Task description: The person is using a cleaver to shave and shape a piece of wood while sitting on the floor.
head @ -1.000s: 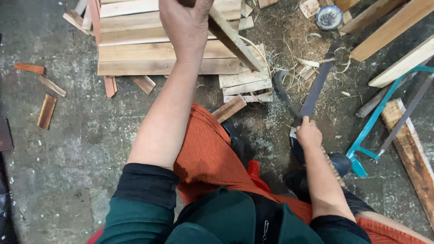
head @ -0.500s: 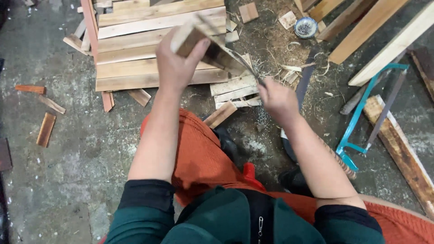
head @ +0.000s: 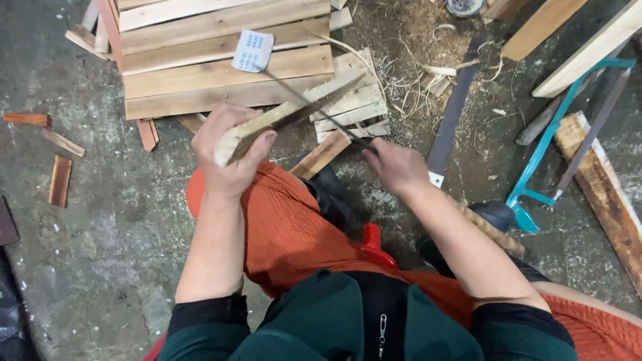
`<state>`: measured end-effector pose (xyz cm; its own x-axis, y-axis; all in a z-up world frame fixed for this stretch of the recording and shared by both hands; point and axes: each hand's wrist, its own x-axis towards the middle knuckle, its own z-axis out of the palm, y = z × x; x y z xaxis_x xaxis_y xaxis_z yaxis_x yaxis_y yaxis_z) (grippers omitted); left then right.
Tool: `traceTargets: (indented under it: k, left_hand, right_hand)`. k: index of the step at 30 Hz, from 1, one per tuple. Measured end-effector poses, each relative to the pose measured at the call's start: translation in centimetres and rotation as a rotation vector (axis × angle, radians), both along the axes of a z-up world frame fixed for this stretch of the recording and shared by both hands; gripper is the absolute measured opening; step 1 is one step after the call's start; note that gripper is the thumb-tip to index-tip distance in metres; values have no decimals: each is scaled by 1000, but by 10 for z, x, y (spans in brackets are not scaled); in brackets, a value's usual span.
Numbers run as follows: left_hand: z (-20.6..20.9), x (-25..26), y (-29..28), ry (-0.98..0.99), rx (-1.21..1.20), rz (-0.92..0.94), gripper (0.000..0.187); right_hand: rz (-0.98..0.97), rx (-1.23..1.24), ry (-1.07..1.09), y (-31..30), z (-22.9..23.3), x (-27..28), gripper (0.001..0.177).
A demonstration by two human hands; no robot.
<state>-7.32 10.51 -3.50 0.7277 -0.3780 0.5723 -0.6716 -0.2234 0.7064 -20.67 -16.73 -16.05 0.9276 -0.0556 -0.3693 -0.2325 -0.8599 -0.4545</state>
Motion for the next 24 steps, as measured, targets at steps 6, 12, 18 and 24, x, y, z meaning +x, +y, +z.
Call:
traceTargets:
  k: [6, 12, 18, 24]
  left_hand:
    - [6, 1, 7, 35, -7, -27, 32]
    - [-1, 2, 19, 219, 38, -225, 36]
    - [-2, 6, 25, 295, 38, -309, 38]
    - [-21, 2, 18, 190, 69, -215, 38]
  right_hand:
    - [-114, -40, 77, -24, -66, 18, 38]
    - [-242, -326, 61, -103, -137, -9, 33]
    - [-446, -350, 16, -176, -181, -49, 41]
    - [-441, -150, -148, -128, -132, -25, 24]
